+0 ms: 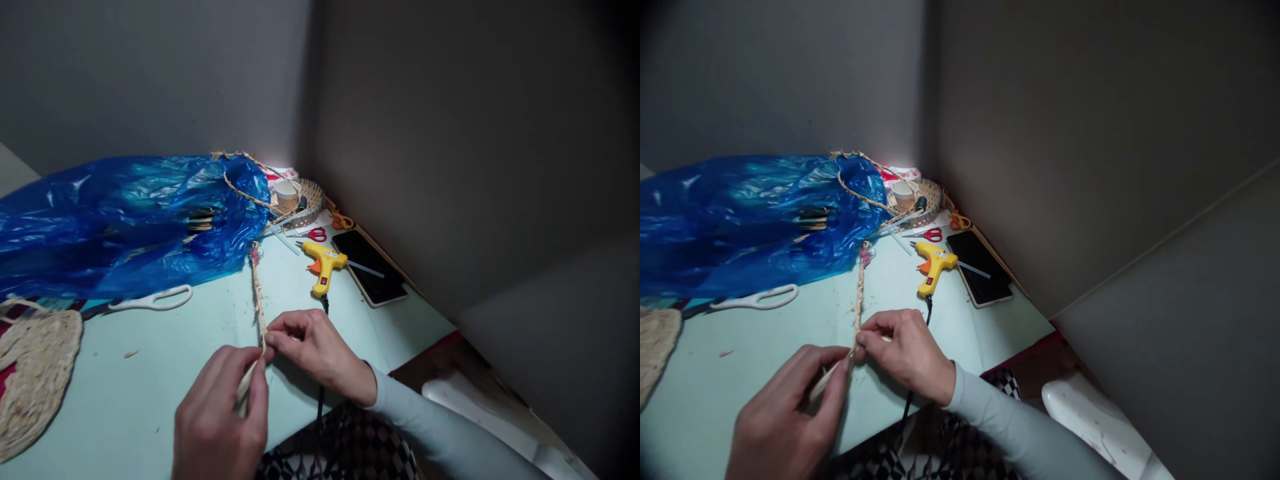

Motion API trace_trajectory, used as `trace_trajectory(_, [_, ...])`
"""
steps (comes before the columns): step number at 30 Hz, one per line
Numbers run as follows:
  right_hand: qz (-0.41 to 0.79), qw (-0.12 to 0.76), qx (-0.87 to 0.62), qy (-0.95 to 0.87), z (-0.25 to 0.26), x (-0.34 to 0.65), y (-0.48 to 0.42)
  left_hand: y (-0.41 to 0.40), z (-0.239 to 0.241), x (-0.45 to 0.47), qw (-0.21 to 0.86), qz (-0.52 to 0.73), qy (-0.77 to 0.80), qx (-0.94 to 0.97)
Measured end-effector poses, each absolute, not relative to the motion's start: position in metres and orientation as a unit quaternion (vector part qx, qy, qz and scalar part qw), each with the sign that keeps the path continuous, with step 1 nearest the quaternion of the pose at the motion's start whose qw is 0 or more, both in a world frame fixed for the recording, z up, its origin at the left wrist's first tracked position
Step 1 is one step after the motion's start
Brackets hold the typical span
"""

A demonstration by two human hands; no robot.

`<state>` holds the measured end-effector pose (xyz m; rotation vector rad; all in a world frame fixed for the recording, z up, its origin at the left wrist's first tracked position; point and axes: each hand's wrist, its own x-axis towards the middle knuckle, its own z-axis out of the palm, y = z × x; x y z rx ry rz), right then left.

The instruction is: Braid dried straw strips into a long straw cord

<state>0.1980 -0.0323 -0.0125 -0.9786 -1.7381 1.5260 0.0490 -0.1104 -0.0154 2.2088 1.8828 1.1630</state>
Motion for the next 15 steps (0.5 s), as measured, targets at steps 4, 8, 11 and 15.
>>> trace_trajectory(4, [0.616, 0.307, -0.354, -0.633, -0.014, 0.2, -0.029, -0.115, -0.026, 0.064, -0.149, 0.33, 0.526, 0.77])
trace_trajectory(8, [0.668, 0.304, -0.336, -0.59, -0.015, 0.201, -0.028, -0.117, -0.015, 0.067, -0.039, 0.388, 0.561, 0.73])
trace_trajectory(11, [0.719, 0.294, -0.31, -0.549, -0.012, 0.202, -0.029, -0.11, 0.005, 0.055, 0.125, 0.435, 0.623, 0.638])
trace_trajectory(15, [0.758, 0.292, -0.274, -0.514, -0.008, 0.202, -0.03, -0.088, 0.01, 0.036, 0.377, 0.391, 0.657, 0.523])
